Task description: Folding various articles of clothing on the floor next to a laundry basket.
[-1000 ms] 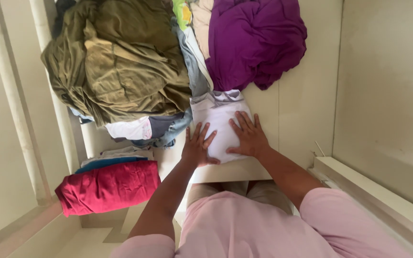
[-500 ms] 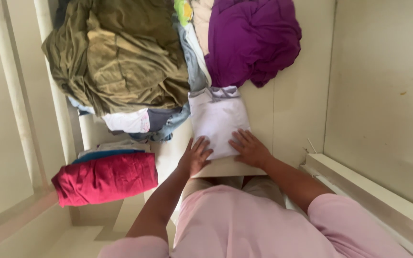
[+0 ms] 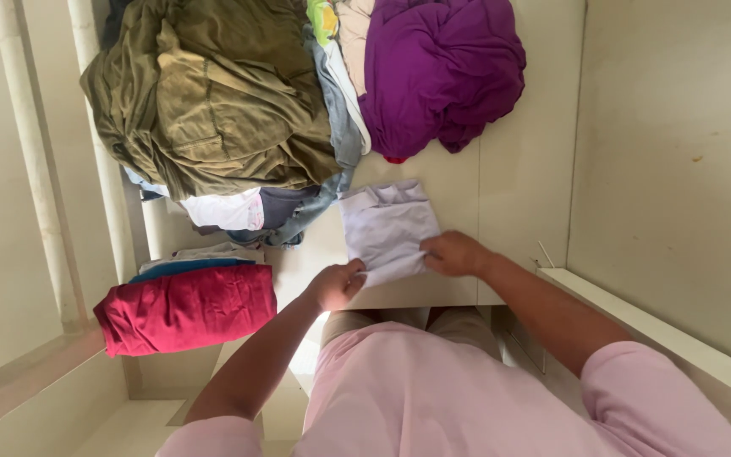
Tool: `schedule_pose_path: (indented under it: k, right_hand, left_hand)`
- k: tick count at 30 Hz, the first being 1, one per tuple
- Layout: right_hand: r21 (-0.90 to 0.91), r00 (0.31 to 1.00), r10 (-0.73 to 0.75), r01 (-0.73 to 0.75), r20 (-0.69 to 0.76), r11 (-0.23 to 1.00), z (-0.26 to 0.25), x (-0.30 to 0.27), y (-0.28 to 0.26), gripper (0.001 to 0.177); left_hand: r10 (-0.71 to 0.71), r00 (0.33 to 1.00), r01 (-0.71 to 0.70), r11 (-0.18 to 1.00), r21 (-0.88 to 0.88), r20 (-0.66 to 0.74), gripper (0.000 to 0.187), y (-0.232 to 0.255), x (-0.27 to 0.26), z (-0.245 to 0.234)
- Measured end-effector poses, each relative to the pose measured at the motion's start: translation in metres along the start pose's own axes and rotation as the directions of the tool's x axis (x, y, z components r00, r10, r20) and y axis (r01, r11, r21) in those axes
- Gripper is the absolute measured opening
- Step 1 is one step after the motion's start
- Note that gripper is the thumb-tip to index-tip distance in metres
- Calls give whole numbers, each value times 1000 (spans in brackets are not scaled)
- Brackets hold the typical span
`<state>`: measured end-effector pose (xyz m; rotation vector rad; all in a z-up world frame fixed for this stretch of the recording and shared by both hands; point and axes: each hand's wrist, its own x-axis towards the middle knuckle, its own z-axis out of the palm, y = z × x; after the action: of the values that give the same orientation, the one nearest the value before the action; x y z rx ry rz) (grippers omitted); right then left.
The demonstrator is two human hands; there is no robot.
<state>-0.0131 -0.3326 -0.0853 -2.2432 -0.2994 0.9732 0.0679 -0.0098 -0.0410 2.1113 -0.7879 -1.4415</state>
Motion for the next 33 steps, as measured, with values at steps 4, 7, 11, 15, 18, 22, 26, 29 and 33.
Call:
schedule_pose_path:
  k: [4,7,11,15,18,22,26,29,33]
  right_hand:
    - [336,982,184,-162,-33,928,-25,31,18,34]
    - [475,941,191,-38,-278,879,-42,60,26,28]
    - [566,824,424,-158,-376,809,-45,80,22,20]
    - [572,668,548,-218,-503,790,-39,82,3,25]
    - [128,477,249,-272,-843,954,-29,76,-16,36]
    - [-243,704,-15,-225,-710,944,-1,73,-34,45]
    - [-147,820,211,-335,-533,931,-12,80,-48,67]
    - [-142,838,255,-361,-482,922,-9,91,-30,73]
    - [-180,848,224,-345,-480,921,-6,99,-21,72]
  left_hand:
    - [-154,965,62,920,-388,-211,23,-52,49,19]
    - [-117,916,-183,727,-662,-383,23,-88,99,10]
    - [-291,864,-51,760,-647,-410,55,-57,113,-30]
    - [-296,727,22,912,-411,-619,34,-76,137,-11]
    - [-449,663,25,813,-582,-599,29,-69,140,-8]
    - [-427,593,7,851,-526,-683,27,-67,148,-2]
    - [-484,524,44,837,-545,-701,24,-71,161,-3]
    - [-515,500,90,831,-549,-696,22,-69,167,-2]
    - [-470,443,160,879,-449,-763,23,-66,167,14]
